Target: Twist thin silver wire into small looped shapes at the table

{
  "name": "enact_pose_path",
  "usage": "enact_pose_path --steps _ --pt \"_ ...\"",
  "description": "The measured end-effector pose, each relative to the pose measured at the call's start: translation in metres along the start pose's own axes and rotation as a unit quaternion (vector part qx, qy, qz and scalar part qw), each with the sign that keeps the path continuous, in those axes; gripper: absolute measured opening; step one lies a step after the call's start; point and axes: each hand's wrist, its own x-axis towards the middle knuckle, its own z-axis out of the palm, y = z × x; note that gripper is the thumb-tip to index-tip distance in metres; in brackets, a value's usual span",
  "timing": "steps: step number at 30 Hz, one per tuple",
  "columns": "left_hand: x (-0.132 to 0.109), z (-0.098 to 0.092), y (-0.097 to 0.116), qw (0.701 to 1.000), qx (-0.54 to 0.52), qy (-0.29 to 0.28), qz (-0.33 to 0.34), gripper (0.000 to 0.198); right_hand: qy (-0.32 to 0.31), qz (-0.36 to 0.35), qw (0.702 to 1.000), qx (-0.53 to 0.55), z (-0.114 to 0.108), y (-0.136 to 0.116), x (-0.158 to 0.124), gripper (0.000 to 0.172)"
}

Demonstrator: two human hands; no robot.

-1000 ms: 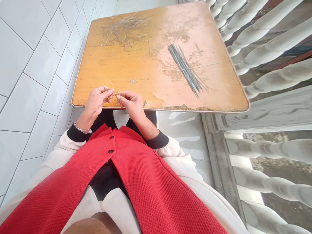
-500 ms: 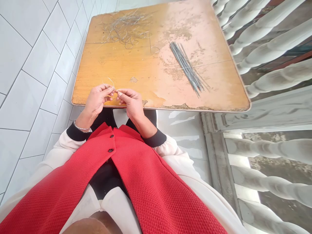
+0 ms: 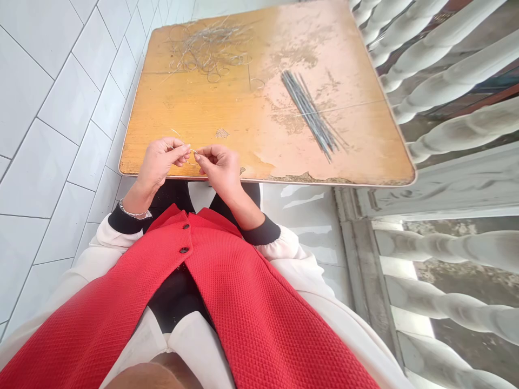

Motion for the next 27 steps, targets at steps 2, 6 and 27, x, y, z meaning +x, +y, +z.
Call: enact_pose_path --steps 2,6,27 --pt "-0.001 -0.002 0.0 0.999 -0.041 -0.016 -0.002 0.023 -0.01 0.014 0.999 0.043 -0.001 -0.001 0.002 0.034" --pt "0.0 -0.003 -0.004 0.994 -0.104 -0.039 -0.021 0.023 -0.034 0.042 0.989 0.137 0.001 -0.002 0.003 0.03" --pt "-0.006 -0.007 0.002 0.996 -0.054 -0.029 -0.057 0.048 -0.016 -0.006 1.0 -0.023 -0.003 -0.015 0.0 0.052"
